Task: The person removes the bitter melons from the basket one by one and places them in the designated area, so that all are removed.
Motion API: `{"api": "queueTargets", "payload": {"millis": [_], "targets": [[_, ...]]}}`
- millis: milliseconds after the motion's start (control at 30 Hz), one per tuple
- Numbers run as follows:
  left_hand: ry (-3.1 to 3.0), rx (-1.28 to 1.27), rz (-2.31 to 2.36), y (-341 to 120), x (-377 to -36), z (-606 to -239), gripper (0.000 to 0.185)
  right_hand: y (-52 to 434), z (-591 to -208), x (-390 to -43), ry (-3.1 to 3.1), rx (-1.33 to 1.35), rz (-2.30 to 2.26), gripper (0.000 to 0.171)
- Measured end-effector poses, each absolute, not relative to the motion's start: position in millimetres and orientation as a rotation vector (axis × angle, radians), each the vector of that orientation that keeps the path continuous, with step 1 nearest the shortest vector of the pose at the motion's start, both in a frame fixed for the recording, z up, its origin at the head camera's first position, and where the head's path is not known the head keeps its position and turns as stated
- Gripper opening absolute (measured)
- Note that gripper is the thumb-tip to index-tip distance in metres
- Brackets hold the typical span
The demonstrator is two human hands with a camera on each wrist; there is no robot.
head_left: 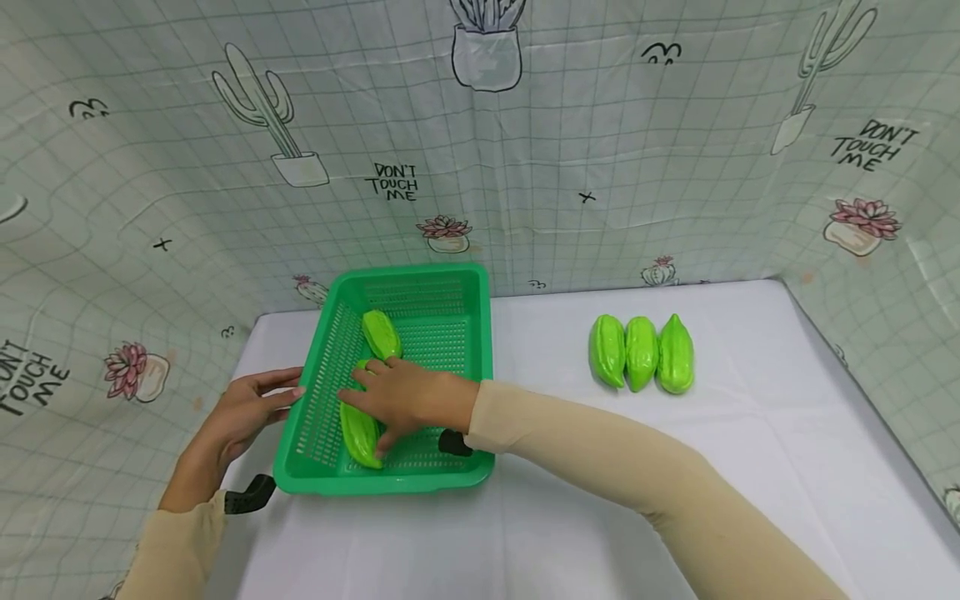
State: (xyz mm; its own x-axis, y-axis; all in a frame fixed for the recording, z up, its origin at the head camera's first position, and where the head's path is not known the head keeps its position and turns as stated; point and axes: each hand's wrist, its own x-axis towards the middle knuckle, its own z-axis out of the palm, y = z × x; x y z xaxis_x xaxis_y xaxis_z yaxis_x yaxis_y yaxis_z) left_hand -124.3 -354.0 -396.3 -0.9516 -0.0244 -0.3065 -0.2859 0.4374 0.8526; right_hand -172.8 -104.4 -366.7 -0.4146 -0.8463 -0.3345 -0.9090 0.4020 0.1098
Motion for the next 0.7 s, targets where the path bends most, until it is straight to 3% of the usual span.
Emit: {"api": "queueTargets", "payload": {"millis": [700], "targets": [[2.436,-0.274,1.553,-353,-123,-397,0.06,-131,-390,-169,2.381,-1.504,0.545,0.101]]}}
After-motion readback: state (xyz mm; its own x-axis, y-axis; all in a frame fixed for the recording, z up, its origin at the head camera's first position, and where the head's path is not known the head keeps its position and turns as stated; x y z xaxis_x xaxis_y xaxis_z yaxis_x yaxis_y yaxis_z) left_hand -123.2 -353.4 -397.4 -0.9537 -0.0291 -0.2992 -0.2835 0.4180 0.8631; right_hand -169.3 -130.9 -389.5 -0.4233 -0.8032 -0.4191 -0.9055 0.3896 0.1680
